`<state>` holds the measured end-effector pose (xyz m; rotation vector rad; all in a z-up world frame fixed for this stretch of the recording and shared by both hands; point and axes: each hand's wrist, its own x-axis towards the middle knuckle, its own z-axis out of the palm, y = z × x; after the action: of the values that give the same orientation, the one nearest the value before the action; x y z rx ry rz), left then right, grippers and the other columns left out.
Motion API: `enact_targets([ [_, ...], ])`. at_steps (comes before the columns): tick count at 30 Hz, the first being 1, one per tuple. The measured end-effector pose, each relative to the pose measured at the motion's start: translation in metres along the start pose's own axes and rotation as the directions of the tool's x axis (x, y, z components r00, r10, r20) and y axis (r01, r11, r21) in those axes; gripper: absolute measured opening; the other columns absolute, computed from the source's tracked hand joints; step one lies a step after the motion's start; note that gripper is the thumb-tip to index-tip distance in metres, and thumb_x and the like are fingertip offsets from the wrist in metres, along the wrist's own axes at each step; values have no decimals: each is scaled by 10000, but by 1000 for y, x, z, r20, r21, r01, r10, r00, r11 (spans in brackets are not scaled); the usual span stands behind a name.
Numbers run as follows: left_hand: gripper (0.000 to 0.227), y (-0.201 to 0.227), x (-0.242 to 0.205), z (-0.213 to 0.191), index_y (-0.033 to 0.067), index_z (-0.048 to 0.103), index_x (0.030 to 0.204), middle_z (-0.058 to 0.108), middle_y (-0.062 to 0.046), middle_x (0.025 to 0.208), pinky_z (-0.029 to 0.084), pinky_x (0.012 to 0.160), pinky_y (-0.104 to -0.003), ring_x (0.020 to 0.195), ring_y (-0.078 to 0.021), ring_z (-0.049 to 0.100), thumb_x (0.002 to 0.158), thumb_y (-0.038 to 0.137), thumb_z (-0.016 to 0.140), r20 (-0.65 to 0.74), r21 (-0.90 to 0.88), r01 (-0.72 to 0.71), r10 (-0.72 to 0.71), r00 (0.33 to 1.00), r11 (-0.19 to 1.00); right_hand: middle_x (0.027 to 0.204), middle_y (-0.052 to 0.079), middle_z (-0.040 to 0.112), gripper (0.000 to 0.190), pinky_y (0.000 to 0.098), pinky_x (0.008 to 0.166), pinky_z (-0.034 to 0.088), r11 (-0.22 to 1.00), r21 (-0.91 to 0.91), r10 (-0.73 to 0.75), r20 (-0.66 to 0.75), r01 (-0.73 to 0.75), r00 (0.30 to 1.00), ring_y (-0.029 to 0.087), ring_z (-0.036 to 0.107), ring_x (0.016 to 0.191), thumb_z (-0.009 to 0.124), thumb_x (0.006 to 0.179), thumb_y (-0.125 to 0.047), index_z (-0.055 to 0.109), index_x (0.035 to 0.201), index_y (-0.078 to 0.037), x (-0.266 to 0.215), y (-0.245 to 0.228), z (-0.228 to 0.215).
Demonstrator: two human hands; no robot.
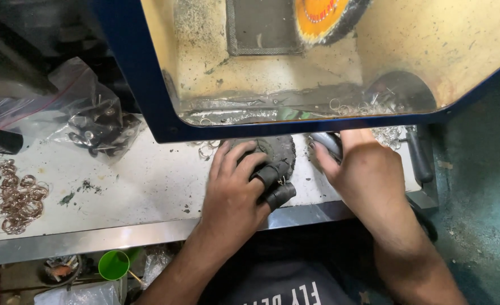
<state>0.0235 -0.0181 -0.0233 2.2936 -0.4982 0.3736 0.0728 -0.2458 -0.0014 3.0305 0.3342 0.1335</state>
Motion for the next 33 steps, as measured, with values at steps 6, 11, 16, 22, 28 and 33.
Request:
enact_targets([
  [6,388,1,1,0,12,761,801,691,-119,1153,344,1154,-644,1225,-377,575,814,389,852,14,7,4,-5,1000,1000,843,116,666,390,479,514,523,1000,8,-4,-5,4,1000,355,658,646,701,981,-491,651,975,-105,1,-4,-2],
  [11,372,2,2,-1,29,763,878,693,-115,1155,349,1147,-634,1220,-378,577,837,393,828,6,7,4,-4,1000,1000,814,111,634,404,473,515,521,1000,4,-12,-25,12,1000,357,650,616,709,981,-502,625,918,-112,-1,-4,3],
  [16,371,-2,-1,2,33,780,890,684,-88,1180,330,1172,-609,1251,-359,553,777,379,858,50,49,22,-24,998,999,820,83,647,363,458,480,505,999,-15,-52,-29,51,998,324,655,644,728,979,-474,634,983,-124,-4,-1,-3],
  [22,355,0,1,-4,101,802,966,689,-82,1141,347,1157,-583,1220,-356,577,858,439,794,20,30,14,-14,1000,999,1232,61,719,332,404,784,562,825,562,-67,3,54,998,273,738,1058,709,943,-228,559,1204,-87,-14,-18,-22],
  [28,389,-1,1,-5,73,783,1018,683,-87,1178,358,1154,-575,1251,-354,568,770,357,876,65,51,31,-34,997,998,990,28,728,775,422,592,557,901,432,-57,32,38,998,222,753,787,981,673,-436,547,1250,-153,-14,-21,-10],
  [33,387,0,4,-5,-8,765,824,692,-103,1088,377,1112,-593,1196,-380,585,867,375,794,7,-25,17,-17,1000,1000,1176,143,604,733,412,648,583,854,504,-117,-51,127,992,285,722,860,962,733,-352,499,1228,-71,-15,-15,-9],
])
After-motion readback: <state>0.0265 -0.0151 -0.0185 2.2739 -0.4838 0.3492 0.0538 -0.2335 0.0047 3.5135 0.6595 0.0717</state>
